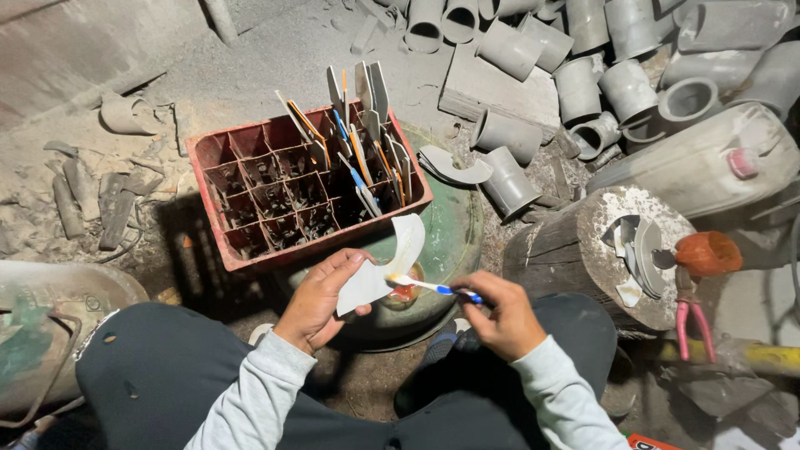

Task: The person sits on the floor and uses a toothbrush to apply orange paint from a small container onto curved plastic pieces. They repeatedly dip the brush into the paint and coat the surfaces of several pieces, placing finished ones into a red crate.

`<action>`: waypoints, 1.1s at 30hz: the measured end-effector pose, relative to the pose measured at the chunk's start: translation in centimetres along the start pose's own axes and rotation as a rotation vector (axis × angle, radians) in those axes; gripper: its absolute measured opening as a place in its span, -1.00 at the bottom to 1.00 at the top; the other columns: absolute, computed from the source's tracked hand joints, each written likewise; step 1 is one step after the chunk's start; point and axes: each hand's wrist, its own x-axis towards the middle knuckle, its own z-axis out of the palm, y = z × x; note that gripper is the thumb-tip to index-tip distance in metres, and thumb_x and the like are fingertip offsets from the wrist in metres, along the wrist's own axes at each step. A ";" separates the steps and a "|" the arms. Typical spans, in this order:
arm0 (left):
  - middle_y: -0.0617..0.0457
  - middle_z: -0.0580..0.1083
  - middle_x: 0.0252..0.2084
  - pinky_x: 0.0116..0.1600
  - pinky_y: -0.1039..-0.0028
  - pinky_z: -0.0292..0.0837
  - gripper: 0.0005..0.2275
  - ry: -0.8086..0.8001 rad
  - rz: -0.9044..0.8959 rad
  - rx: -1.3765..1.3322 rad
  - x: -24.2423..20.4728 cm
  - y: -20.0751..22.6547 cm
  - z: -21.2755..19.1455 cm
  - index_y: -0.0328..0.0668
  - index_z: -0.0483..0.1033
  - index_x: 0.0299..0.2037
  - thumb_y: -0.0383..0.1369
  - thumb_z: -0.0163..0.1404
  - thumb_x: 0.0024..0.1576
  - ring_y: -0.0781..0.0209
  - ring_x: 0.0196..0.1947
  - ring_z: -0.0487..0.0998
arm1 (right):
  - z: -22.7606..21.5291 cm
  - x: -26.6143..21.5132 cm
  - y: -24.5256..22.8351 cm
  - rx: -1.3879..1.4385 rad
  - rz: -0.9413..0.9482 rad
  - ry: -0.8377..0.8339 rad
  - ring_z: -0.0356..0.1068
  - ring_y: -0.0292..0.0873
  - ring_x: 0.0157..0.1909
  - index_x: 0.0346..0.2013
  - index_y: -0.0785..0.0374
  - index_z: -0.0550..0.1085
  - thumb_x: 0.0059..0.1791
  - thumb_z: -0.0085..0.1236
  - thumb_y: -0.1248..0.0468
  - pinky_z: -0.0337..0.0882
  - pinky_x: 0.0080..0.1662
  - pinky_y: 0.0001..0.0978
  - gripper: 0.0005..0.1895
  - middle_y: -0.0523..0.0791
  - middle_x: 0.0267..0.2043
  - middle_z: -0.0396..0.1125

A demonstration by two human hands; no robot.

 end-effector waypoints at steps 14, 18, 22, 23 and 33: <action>0.08 0.53 -0.31 -0.54 0.58 0.35 -0.81 -0.013 -0.091 0.070 -0.7 0.5 0.9 -0.19 0.54 -0.10 -0.29 -0.08 0.29 0.37 -0.45 0.48 | -2.5 0.4 2.4 0.060 0.214 0.028 0.46 -0.35 -0.29 -0.14 0.27 0.58 -0.08 0.18 0.45 0.47 -0.21 -0.49 -0.77 -0.14 -0.30 0.52; 0.09 0.55 -0.26 -0.54 0.61 0.33 -0.79 -0.134 -0.152 0.087 -1.2 0.9 1.1 -0.24 0.56 -0.07 -0.31 -0.08 0.28 0.43 -0.45 0.45 | -5.5 2.3 3.0 -0.054 0.212 0.040 0.44 -0.34 -0.30 -0.13 0.28 0.57 -0.05 0.20 0.42 0.44 -0.22 -0.48 -0.80 -0.14 -0.32 0.51; 0.06 0.53 -0.29 -0.54 0.60 0.34 -0.80 -0.179 -0.086 0.062 -0.8 1.0 0.9 -0.27 0.54 -0.06 -0.31 -0.07 0.32 0.42 -0.47 0.45 | -6.1 2.1 1.4 -0.007 0.136 0.075 0.43 -0.35 -0.31 -0.13 0.29 0.55 -0.05 0.18 0.42 0.42 -0.25 -0.48 -0.80 -0.16 -0.32 0.47; 0.04 0.53 -0.29 -0.54 0.60 0.34 -0.79 -0.171 -0.056 0.064 -0.7 0.9 0.9 -0.28 0.54 -0.06 -0.30 -0.07 0.33 0.41 -0.48 0.44 | -5.7 1.7 0.9 0.036 0.161 0.065 0.41 -0.34 -0.35 -0.14 0.28 0.55 -0.05 0.18 0.42 0.40 -0.29 -0.48 -0.80 -0.16 -0.34 0.46; 0.09 0.53 -0.33 -0.56 0.59 0.36 -0.81 -0.116 -0.163 0.151 -1.3 0.9 1.1 -0.24 0.55 -0.04 -0.33 -0.06 0.27 0.42 -0.52 0.46 | -5.6 2.9 -0.1 -0.133 0.105 -0.023 0.51 -0.25 -0.31 -0.13 0.28 0.57 -0.13 0.16 0.48 0.47 -0.22 -0.44 -0.72 -0.09 -0.28 0.51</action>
